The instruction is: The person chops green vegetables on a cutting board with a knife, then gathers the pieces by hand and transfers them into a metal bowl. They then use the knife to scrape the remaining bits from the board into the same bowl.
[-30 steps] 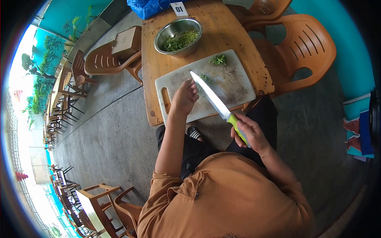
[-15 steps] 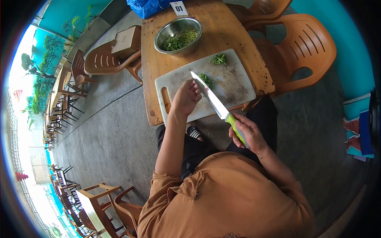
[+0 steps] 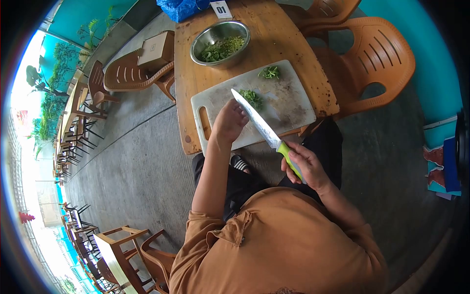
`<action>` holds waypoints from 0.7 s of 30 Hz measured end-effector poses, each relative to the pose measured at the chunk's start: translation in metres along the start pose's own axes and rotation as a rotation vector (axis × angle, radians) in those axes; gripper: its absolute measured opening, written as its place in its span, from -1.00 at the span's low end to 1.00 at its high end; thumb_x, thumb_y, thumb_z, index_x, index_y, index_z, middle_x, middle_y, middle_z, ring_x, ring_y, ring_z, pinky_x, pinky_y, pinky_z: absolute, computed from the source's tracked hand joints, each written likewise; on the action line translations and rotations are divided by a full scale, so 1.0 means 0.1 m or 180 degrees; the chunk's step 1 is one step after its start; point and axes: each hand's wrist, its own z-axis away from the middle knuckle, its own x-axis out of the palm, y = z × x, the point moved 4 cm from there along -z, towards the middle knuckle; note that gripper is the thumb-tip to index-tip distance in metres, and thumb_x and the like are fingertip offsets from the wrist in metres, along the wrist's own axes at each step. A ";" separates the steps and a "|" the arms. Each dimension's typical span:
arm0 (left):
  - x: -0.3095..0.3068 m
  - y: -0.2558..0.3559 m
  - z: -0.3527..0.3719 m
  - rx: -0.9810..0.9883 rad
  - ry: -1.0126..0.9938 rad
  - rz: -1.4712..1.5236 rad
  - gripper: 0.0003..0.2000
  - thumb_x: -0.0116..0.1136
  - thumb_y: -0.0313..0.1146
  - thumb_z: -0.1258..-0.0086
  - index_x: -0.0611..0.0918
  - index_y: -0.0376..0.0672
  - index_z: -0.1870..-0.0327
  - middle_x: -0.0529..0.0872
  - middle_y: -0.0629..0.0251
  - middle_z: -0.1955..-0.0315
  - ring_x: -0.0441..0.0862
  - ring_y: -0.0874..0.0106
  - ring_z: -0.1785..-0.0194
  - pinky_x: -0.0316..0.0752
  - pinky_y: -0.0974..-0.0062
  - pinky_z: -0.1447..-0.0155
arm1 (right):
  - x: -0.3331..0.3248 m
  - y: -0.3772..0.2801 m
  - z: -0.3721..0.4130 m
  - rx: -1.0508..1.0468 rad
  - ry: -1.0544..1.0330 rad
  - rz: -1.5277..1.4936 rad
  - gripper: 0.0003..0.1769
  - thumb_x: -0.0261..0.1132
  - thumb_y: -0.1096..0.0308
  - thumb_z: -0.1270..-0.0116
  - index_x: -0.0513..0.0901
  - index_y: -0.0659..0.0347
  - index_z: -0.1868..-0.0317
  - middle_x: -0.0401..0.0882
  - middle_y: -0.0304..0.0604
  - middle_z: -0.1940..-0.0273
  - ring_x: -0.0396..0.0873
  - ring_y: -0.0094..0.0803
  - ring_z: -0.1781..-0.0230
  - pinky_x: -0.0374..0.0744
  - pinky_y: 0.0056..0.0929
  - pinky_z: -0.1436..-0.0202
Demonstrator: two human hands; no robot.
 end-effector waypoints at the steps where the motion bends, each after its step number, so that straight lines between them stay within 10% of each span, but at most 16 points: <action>1: 0.02 0.00 0.01 0.0036 0.0112 -0.0051 -0.78 0.07 -0.16 -0.76 0.64 -0.10 -0.01 0.70 0.46 0.26 0.59 0.53 0.25 0.49 0.52 0.12 | 0.00 0.03 -0.01 -0.0055 0.0001 0.0195 -0.47 0.08 0.26 -0.82 0.38 0.18 -0.67 0.70 -0.17 0.22 0.55 -0.61 0.57 0.45 -0.63 0.58; 8: -0.04 0.03 0.02 -0.0094 0.0068 -0.0087 -0.73 0.07 -0.15 -0.74 0.64 -0.18 -0.03 0.71 0.39 0.22 0.62 0.48 0.22 0.49 0.51 0.19 | -0.05 0.08 -0.03 -0.0034 0.0164 0.0193 -0.47 0.09 0.23 -0.82 0.39 0.17 -0.67 0.70 -0.18 0.23 0.56 -0.63 0.56 0.44 -0.65 0.58; 21: 0.03 0.03 0.08 0.0140 -0.0088 -0.0256 -0.46 -0.10 0.04 -0.80 0.61 -0.33 -0.33 0.73 0.03 -0.21 0.66 0.15 -0.30 0.47 0.12 -0.51 | -0.05 0.05 -0.02 -0.0104 0.0185 0.0507 -0.46 0.12 0.25 -0.81 0.40 0.16 -0.67 0.68 -0.22 0.25 0.53 -0.68 0.57 0.44 -0.69 0.58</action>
